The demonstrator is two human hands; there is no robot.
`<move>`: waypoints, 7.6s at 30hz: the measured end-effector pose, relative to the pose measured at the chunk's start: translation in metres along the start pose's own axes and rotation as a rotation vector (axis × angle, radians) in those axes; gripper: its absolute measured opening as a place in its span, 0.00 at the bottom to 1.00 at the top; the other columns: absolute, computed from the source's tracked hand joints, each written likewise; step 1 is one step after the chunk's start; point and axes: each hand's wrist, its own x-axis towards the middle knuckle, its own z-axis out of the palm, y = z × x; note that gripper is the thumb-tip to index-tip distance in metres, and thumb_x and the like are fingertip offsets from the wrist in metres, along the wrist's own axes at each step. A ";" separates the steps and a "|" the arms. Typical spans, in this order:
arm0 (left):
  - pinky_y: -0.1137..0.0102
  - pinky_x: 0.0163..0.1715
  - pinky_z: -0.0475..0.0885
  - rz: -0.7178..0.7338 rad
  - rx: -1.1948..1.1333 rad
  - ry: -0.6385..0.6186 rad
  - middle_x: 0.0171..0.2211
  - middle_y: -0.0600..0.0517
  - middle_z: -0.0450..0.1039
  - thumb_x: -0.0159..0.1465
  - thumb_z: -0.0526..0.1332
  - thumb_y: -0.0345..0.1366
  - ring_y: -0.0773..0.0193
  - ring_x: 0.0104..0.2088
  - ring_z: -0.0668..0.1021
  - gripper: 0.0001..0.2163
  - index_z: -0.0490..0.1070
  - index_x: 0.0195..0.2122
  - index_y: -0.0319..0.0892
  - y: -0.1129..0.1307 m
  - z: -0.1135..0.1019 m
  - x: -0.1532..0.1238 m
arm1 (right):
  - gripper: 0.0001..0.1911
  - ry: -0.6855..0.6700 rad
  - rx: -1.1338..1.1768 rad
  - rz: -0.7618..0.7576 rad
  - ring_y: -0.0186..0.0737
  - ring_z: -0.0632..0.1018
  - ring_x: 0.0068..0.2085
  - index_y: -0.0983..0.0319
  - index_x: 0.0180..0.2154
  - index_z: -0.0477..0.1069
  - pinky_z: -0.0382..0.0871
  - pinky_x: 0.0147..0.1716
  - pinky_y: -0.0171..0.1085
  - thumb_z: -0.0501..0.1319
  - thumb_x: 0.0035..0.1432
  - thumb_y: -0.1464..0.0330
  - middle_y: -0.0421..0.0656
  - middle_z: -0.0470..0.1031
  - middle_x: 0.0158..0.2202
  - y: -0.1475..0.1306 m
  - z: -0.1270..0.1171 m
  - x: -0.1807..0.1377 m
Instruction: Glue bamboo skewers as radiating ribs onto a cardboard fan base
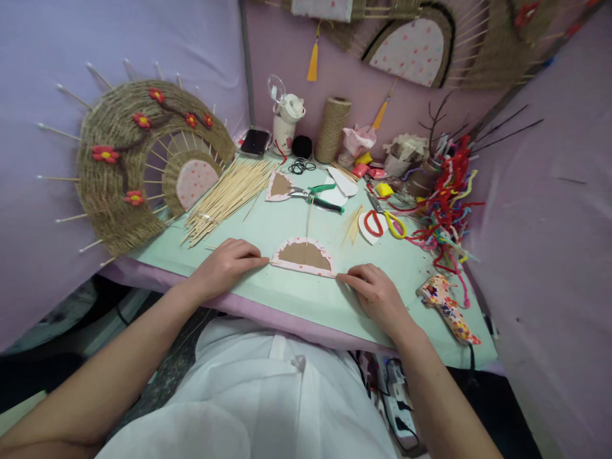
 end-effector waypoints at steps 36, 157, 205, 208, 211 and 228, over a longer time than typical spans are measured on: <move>0.68 0.44 0.64 -0.048 -0.001 -0.038 0.39 0.50 0.76 0.71 0.50 0.32 0.63 0.41 0.74 0.15 0.77 0.47 0.47 0.002 -0.005 0.003 | 0.17 0.003 -0.035 -0.005 0.37 0.71 0.35 0.60 0.44 0.75 0.63 0.33 0.37 0.51 0.64 0.80 0.46 0.75 0.35 -0.003 0.002 0.004; 0.65 0.46 0.63 -0.060 0.081 0.078 0.40 0.50 0.76 0.70 0.53 0.34 0.64 0.42 0.75 0.10 0.74 0.46 0.45 0.000 -0.009 0.005 | 0.10 -0.005 0.039 0.147 0.44 0.74 0.43 0.60 0.44 0.73 0.69 0.41 0.43 0.55 0.66 0.70 0.48 0.75 0.41 -0.009 -0.008 0.019; 0.60 0.44 0.59 -0.160 0.119 -0.037 0.36 0.50 0.77 0.70 0.52 0.39 0.61 0.39 0.75 0.13 0.75 0.36 0.44 -0.017 0.005 0.046 | 0.06 -0.055 0.091 0.461 0.43 0.72 0.41 0.60 0.34 0.75 0.66 0.42 0.41 0.59 0.62 0.71 0.45 0.74 0.36 0.018 0.005 0.036; 0.61 0.44 0.59 -0.159 0.120 -0.075 0.36 0.49 0.77 0.70 0.53 0.39 0.60 0.38 0.75 0.12 0.76 0.35 0.44 -0.026 0.006 0.061 | 0.05 -0.041 0.067 0.491 0.43 0.71 0.41 0.60 0.34 0.75 0.66 0.41 0.40 0.60 0.61 0.72 0.45 0.74 0.36 0.027 0.008 0.043; 0.61 0.43 0.60 -0.145 0.116 -0.091 0.35 0.49 0.77 0.69 0.53 0.39 0.60 0.38 0.75 0.13 0.76 0.34 0.43 -0.032 0.006 0.072 | 0.05 -0.021 0.061 0.503 0.44 0.71 0.41 0.60 0.34 0.75 0.65 0.42 0.40 0.60 0.61 0.72 0.46 0.74 0.36 0.031 0.011 0.046; 0.62 0.42 0.61 -0.115 0.117 -0.112 0.37 0.48 0.78 0.69 0.53 0.39 0.59 0.39 0.76 0.12 0.76 0.38 0.44 -0.037 0.006 0.077 | 0.04 -0.072 0.084 0.489 0.42 0.73 0.42 0.61 0.36 0.74 0.65 0.43 0.38 0.61 0.60 0.72 0.46 0.75 0.38 0.040 -0.001 0.055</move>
